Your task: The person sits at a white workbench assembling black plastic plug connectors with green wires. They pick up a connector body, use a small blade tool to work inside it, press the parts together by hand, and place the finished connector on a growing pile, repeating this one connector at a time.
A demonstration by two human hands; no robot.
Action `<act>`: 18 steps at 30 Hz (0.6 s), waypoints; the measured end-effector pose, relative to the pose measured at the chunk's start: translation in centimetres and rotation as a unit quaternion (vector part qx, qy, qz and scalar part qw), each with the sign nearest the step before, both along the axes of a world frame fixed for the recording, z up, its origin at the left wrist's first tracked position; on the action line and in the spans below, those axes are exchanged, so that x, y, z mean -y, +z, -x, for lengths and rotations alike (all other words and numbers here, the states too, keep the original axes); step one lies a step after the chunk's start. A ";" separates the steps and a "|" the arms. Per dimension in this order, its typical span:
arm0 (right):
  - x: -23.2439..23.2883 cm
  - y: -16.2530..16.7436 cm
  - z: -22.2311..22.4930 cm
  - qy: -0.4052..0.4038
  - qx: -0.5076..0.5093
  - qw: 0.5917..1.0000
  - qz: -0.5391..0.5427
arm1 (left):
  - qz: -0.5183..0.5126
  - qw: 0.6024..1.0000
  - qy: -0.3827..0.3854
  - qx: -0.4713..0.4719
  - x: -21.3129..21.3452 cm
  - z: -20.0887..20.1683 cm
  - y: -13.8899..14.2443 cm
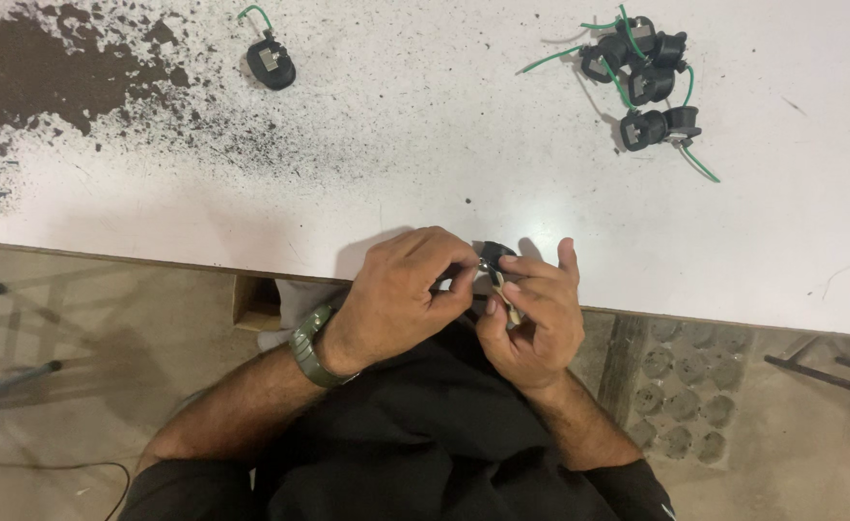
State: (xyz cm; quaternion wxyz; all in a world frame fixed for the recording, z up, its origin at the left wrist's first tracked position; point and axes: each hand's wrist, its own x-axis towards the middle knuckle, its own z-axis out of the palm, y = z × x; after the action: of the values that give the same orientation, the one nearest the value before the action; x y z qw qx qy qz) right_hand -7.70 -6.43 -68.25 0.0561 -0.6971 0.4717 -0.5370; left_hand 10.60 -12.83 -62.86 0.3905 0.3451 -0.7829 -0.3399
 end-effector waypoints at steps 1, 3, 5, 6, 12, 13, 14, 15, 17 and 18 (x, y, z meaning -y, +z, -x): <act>0.0 -0.1 0.1 0.001 0.000 1.000 0.001 | 0.005 1.000 -0.002 0.000 0.1 0.0 -0.1; 0.1 -0.3 0.1 -0.004 0.004 1.000 0.003 | 0.016 1.000 -0.005 0.001 0.1 0.1 -0.2; 0.0 -0.4 0.1 -0.008 0.008 1.000 0.002 | 0.008 1.000 -0.003 0.005 0.0 0.1 -0.2; 0.0 -0.4 0.1 -0.009 0.009 1.000 0.003 | 0.005 1.000 -0.002 0.008 0.0 0.1 -0.2; 0.1 -0.3 0.2 -0.006 0.000 1.000 0.009 | -0.007 1.000 -0.004 0.010 0.1 0.2 -0.4; 0.2 -0.3 0.2 -0.004 -0.001 1.000 0.010 | -0.005 1.000 -0.004 0.012 0.1 0.2 -0.5; 0.2 -0.3 0.3 -0.005 -0.003 1.000 0.008 | -0.003 1.000 -0.004 0.013 0.1 0.2 -0.6; 0.2 -0.2 0.3 -0.005 -0.005 1.000 0.006 | -0.001 1.000 -0.004 0.014 0.1 0.3 -0.6; 0.1 -0.2 0.3 -0.006 -0.010 1.000 0.000 | 0.003 1.000 -0.002 0.011 -0.1 0.3 -0.7; 0.1 -0.1 0.3 -0.007 -0.012 1.000 -0.002 | 0.005 1.000 -0.001 0.010 -0.1 0.3 -0.8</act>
State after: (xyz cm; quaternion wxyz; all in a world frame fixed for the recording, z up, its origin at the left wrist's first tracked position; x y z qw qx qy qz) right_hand -7.96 -6.49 -68.37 0.0474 -0.7002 0.4783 -0.5279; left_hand 10.33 -12.73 -63.67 0.3843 0.3454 -0.7887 -0.3331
